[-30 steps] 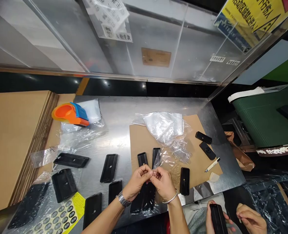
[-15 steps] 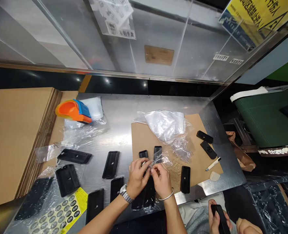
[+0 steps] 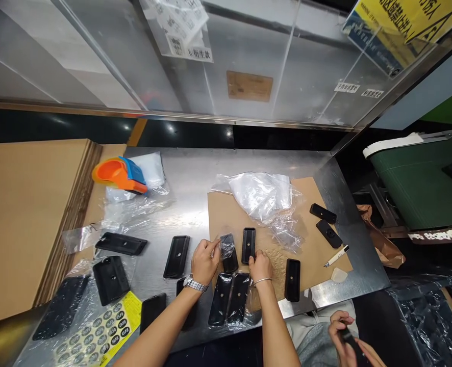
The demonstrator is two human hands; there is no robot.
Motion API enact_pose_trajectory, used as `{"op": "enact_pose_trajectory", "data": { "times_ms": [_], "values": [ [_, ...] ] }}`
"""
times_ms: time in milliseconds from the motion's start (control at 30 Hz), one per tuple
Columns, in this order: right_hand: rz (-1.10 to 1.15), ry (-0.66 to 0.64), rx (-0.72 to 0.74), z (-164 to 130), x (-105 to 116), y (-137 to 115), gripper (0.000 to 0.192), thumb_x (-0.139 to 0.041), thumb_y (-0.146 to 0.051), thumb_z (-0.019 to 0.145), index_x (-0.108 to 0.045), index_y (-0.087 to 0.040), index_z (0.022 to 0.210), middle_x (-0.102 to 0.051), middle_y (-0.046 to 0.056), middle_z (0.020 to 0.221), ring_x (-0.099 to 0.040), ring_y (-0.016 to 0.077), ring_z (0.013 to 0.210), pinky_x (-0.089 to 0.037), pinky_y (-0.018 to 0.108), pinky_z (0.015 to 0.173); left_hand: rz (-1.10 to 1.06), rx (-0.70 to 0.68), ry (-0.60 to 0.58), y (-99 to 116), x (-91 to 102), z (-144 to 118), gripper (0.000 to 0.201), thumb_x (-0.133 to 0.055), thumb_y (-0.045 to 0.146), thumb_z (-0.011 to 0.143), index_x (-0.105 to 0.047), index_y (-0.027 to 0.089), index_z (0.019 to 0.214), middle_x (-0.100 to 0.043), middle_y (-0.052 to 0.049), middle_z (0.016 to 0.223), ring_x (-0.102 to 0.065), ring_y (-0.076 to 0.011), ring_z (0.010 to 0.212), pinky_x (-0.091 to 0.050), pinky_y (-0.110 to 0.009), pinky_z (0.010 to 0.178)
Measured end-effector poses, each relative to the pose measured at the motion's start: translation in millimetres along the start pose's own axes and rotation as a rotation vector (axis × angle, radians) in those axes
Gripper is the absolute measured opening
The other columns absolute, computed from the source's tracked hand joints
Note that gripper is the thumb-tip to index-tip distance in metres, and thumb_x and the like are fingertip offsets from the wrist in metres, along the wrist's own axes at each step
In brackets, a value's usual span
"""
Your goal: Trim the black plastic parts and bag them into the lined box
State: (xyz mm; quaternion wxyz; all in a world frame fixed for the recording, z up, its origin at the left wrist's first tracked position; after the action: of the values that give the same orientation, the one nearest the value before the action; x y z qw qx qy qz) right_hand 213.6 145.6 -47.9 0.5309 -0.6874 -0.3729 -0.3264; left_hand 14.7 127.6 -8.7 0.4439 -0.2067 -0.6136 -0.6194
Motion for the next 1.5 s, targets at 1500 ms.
{"op": "enact_pose_trajectory", "data": {
  "times_ms": [1500],
  "values": [
    [0.010, -0.030, 0.021, -57, 38, -28, 0.037, -0.035, -0.031, 0.083, -0.048, -0.013, 0.113, -0.063, 0.004, 0.059, -0.058, 0.0184, 0.054, -0.033, 0.024, 0.049, -0.011, -0.518, -0.345, 87, 5.1, -36, 0.023, -0.038, 0.023, 0.085, -0.060, 0.018, 0.091, -0.058, -0.003, 0.064, -0.052, -0.0138, 0.061, -0.034, -0.028, 0.057]
  ]
}}
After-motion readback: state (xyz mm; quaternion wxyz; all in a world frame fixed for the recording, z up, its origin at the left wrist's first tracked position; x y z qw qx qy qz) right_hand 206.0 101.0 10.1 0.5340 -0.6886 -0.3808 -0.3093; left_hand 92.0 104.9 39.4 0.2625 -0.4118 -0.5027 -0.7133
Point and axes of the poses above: each hand's wrist, its own z-axis towards the middle knuckle, its own x-axis out of the back of the hand, y = z × x, the point moved 5 cm from there along z, towards the middle knuckle
